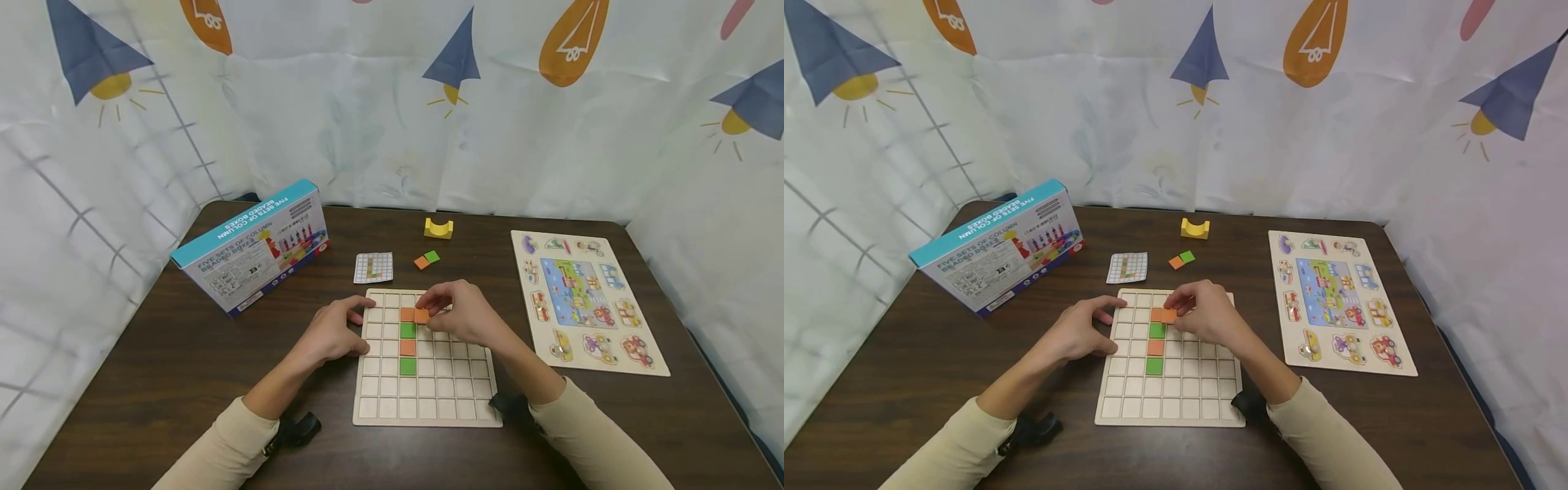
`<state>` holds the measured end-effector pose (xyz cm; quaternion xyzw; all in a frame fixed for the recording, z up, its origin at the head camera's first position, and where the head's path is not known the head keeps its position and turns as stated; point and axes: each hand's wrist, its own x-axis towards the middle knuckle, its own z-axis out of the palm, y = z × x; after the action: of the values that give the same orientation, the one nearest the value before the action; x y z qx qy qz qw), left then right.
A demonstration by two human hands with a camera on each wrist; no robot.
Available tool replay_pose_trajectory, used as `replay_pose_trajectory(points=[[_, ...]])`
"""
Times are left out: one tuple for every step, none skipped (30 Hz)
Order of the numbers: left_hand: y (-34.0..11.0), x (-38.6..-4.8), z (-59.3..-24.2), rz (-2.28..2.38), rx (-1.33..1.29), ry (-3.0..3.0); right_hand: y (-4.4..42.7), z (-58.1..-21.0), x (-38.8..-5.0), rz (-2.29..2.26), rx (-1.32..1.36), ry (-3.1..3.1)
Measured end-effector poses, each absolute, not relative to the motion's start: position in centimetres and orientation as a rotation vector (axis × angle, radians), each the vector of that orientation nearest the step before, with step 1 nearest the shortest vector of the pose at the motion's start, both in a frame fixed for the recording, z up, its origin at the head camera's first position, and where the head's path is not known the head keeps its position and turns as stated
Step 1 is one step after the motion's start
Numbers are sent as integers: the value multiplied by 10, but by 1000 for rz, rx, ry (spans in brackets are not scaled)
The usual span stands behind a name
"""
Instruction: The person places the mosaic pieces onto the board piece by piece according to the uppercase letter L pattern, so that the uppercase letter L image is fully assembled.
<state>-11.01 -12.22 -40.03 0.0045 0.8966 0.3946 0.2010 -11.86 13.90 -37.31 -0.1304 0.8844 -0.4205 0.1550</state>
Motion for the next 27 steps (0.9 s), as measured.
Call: replay_pose_trajectory(points=[[-122,-110,-400,1102,14,2505,139,-373,-117,-1204,-375,2527],[-122,-110,-400,1099,18,2506,138,-373,-114,-1206,-379,2518],[-122,-110,-400,1099,17,2507,138,-373,-112,-1208,-385,2511],[-122,-111,-400,1099,13,2508,137,-374,-110,-1208,-390,2504],[-122,-110,-399,1099,13,2508,136,-374,-108,-1207,-394,2497],[-122,-110,-399,1103,10,2506,136,-374,-106,-1206,-401,2492],[-122,-110,-399,1106,8,2504,135,-374,-104,-1199,-409,2492],[-122,-110,-399,1111,5,2499,134,-374,-102,-1195,-414,2490],[-122,-110,-399,1116,-5,2495,133,-374,-100,-1186,-417,2488],[-122,-110,-399,1117,-7,2492,133,-374,-98,-1177,-419,2487],[-122,-110,-399,1116,-6,2491,132,-374,-96,-1167,-424,2489],[-122,-110,-399,1115,-7,2490,131,-374,-94,-1158,-424,2488],[-123,-110,-399,1110,-4,2491,130,-374,-93,-1150,-424,2488],[-123,-109,-398,1105,-3,2495,129,-374,-91,-1144,-425,2488],[-123,-110,-398,1098,2,2500,128,-374,-89,-1136,-429,2491],[-123,-110,-398,1092,7,2505,128,-374,-87,-1134,-433,2493],[-123,-110,-398,1087,11,2508,127,-374,-85,-1130,-438,2492],[-123,-110,-398,1085,10,2509,127,-375,-83,-1125,-440,2490],[-123,-110,-397,1085,8,2510,126,-375,-81,-1119,-448,2490],[-123,-110,-397,1085,4,2508,126,-375,-79,-1115,-451,2487],[-123,-109,-397,1088,2,2505,125,-376,-77,-1111,-455,2483],[-123,-109,-397,1095,-3,2500,125,-376,-76,-1107,-452,2475],[-123,-109,-396,1103,-10,2492,125,-376,-74,-1099,-451,2470],[-122,-109,-396,1113,-16,2484,125,-377,-73,-1093,-450,2468],[-122,-109,-396,1120,-17,2478,125,-377,-72,-1087,-449,2467],[-122,-109,-397,1123,-12,2478,125,-377,-71,-1084,-448,2465],[-121,-109,-397,1125,-8,2479,125,-377,-70,-1080,-453,2465]])
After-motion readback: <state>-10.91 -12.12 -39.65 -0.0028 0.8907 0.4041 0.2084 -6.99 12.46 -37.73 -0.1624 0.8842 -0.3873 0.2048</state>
